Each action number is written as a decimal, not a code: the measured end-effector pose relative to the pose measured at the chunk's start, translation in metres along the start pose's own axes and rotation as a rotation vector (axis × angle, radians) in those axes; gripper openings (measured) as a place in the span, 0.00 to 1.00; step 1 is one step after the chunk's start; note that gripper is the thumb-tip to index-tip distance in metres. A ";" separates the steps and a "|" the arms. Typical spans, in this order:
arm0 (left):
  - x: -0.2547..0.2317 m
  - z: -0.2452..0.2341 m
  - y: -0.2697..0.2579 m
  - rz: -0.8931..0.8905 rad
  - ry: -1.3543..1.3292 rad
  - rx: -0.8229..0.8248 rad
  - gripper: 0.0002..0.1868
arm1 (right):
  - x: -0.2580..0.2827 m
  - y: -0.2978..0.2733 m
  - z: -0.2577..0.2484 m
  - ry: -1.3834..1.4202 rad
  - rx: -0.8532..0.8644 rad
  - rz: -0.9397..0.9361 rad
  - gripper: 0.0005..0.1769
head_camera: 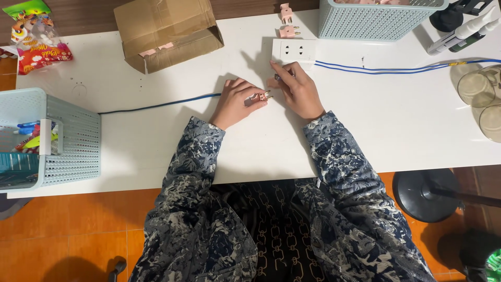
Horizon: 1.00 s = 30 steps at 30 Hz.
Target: Assembling electrical plug components by connecting wires and tightening screws with a screwdriver
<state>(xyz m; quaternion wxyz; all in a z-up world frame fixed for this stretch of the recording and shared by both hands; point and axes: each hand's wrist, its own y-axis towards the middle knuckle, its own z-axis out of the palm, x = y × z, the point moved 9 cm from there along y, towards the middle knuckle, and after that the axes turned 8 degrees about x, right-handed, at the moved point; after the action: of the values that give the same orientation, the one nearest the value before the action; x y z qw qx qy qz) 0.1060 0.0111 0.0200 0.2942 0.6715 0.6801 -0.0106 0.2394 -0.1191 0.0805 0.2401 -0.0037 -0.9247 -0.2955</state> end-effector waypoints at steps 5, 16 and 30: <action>0.001 0.001 0.000 -0.034 -0.016 0.002 0.18 | 0.000 0.001 -0.005 -0.002 -0.084 -0.019 0.22; 0.012 -0.004 -0.004 -0.102 -0.028 0.007 0.18 | 0.003 -0.006 -0.011 0.060 -0.062 -0.053 0.24; -0.022 -0.013 0.007 -0.068 0.062 -0.089 0.14 | 0.010 0.000 -0.013 0.042 -0.098 -0.072 0.21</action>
<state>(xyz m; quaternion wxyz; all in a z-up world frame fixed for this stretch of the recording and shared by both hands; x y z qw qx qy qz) 0.1055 -0.0029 0.0422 0.3019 0.6343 0.7111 0.0305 0.2360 -0.1278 0.0939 0.2483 0.0239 -0.9033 -0.3489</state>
